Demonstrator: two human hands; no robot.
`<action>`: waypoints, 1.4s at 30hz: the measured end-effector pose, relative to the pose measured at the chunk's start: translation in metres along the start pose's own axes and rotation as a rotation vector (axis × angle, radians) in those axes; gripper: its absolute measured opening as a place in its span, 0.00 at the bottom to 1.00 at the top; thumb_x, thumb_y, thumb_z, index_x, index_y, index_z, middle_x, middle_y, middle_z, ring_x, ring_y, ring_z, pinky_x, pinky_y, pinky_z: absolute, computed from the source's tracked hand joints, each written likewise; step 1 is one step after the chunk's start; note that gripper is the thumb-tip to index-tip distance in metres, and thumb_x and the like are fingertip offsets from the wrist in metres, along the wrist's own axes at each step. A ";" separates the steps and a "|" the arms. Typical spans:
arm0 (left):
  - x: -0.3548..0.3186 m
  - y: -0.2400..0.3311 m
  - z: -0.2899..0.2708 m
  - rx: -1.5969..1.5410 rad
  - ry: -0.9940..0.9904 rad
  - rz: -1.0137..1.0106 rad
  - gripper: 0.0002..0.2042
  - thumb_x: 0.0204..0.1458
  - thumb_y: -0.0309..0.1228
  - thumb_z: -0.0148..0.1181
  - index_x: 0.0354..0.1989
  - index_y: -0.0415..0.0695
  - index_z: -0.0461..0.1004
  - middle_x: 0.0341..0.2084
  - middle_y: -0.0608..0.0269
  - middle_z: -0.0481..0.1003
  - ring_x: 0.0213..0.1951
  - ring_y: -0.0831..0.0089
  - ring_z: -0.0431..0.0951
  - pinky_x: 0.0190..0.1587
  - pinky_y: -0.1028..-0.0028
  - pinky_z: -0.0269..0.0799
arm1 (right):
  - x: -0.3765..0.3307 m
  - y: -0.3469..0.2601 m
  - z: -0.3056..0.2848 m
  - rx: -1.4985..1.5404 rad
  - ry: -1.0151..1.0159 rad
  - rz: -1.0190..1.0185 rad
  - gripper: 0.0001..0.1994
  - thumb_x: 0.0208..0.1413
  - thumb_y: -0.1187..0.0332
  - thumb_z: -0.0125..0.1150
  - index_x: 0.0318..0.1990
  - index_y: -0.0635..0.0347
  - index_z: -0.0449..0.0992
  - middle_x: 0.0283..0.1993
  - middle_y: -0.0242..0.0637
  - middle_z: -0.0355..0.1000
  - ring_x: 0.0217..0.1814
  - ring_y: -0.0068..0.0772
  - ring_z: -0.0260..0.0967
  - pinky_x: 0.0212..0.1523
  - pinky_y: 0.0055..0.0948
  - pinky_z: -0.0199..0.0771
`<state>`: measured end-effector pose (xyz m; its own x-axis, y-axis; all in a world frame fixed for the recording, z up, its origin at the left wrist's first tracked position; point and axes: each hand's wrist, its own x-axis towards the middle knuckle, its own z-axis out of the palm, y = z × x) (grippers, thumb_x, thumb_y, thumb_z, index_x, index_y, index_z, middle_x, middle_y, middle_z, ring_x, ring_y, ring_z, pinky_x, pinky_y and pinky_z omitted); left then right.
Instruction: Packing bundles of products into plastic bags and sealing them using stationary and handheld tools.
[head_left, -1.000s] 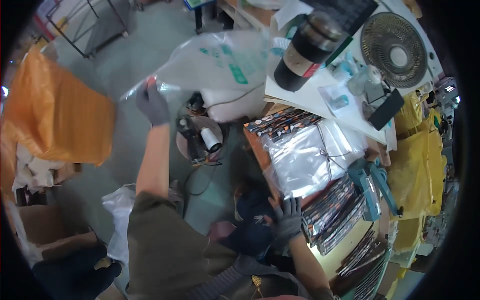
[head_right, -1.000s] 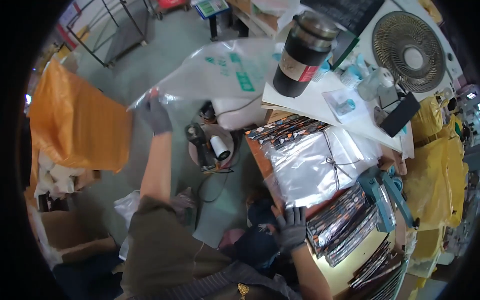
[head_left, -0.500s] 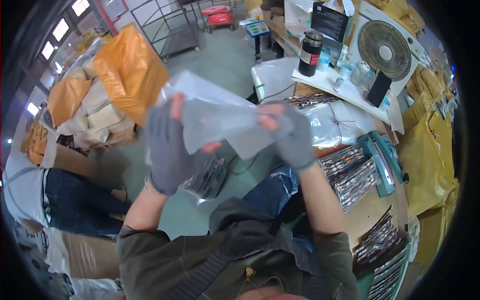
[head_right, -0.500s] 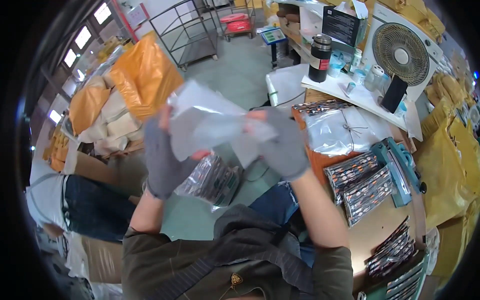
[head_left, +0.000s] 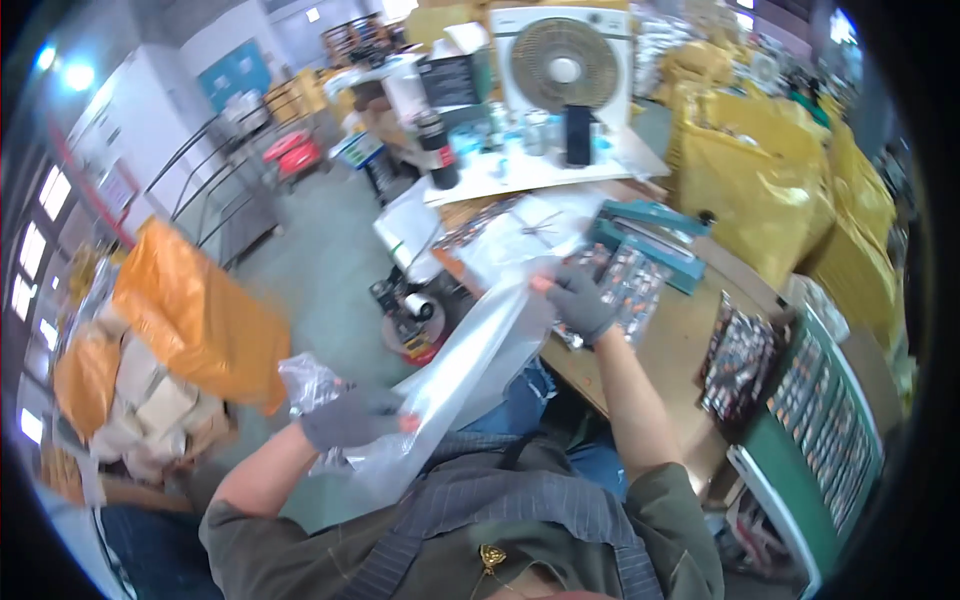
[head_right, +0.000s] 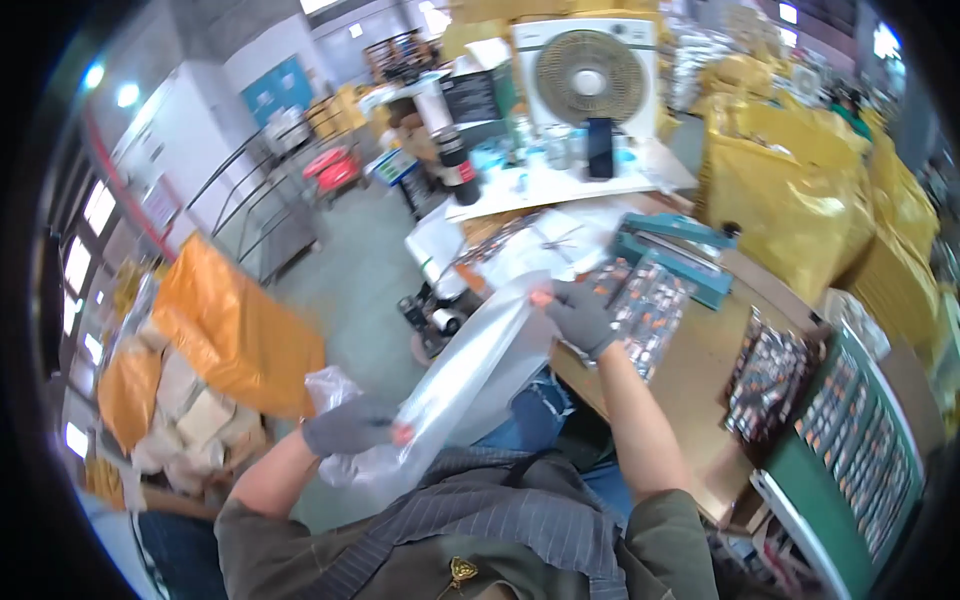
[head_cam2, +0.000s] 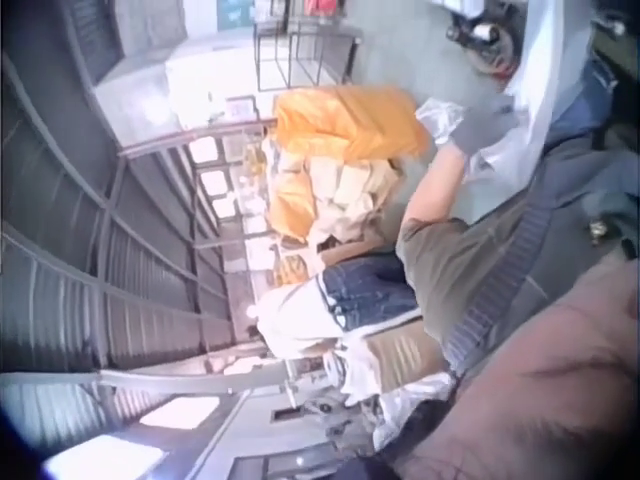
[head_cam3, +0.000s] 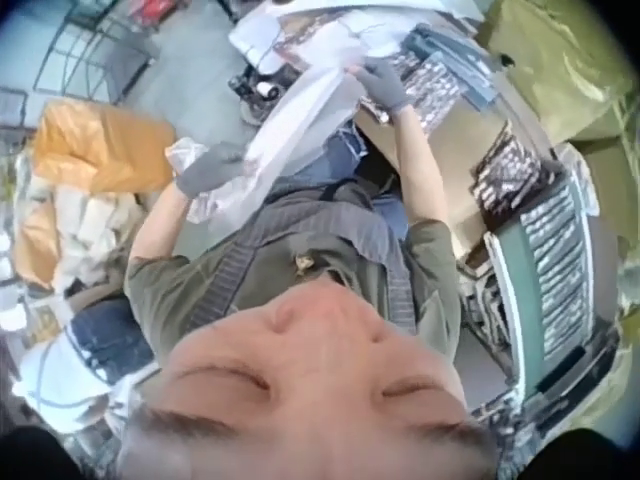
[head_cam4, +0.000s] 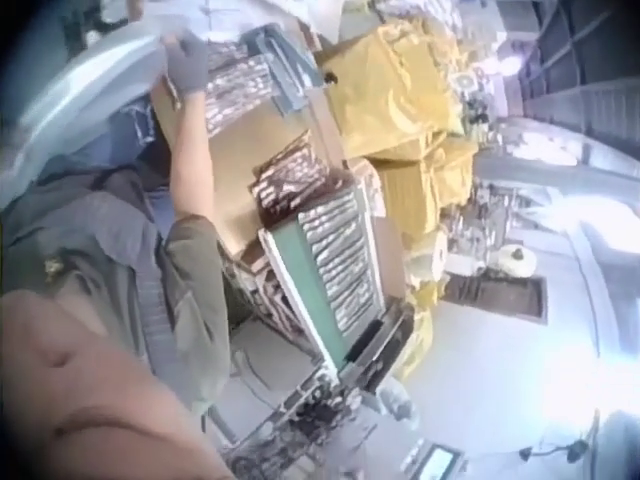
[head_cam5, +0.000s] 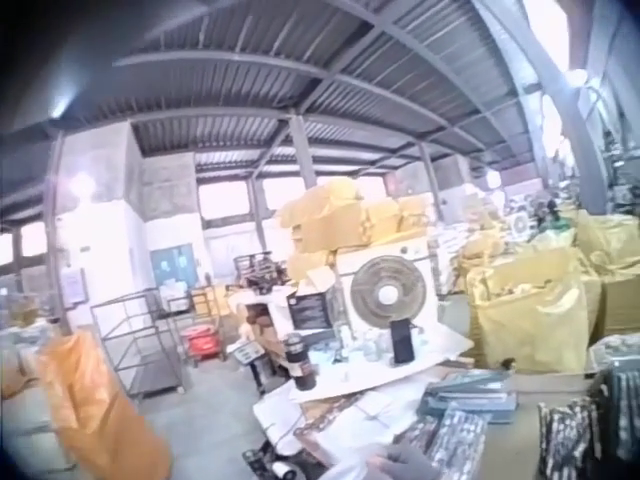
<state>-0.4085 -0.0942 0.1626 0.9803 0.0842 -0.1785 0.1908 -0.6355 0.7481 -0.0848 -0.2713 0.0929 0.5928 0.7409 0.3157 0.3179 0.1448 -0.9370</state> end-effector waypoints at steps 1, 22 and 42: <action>0.004 -0.012 0.000 0.000 -0.058 -0.028 0.16 0.51 0.40 0.58 0.31 0.36 0.73 0.20 0.62 0.73 0.23 0.78 0.68 0.29 0.76 0.64 | -0.004 0.004 -0.001 -0.064 -0.012 0.020 0.14 0.53 0.61 0.57 0.37 0.64 0.76 0.30 0.31 0.73 0.34 0.20 0.65 0.37 0.24 0.65; 0.048 -0.055 0.027 -0.669 0.091 -0.237 0.14 0.54 0.38 0.54 0.25 0.38 0.73 0.17 0.73 0.68 0.22 0.85 0.64 0.25 0.79 0.61 | -0.016 -0.051 0.126 -0.457 -0.031 -1.004 0.11 0.46 0.59 0.61 0.26 0.55 0.71 0.23 0.36 0.69 0.22 0.36 0.67 0.23 0.33 0.65; 0.053 -0.072 0.000 -1.114 0.130 -0.329 0.14 0.54 0.36 0.55 0.37 0.35 0.75 0.22 0.68 0.72 0.26 0.85 0.69 0.29 0.82 0.64 | -0.022 -0.022 0.142 -0.683 -0.206 -0.695 0.11 0.50 0.60 0.58 0.29 0.59 0.72 0.22 0.31 0.69 0.22 0.35 0.68 0.23 0.31 0.67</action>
<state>-0.3702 -0.0439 0.0997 0.8610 0.2386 -0.4492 0.3117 0.4504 0.8367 -0.2101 -0.1975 0.0849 -0.0065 0.7434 0.6688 0.9416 0.2298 -0.2462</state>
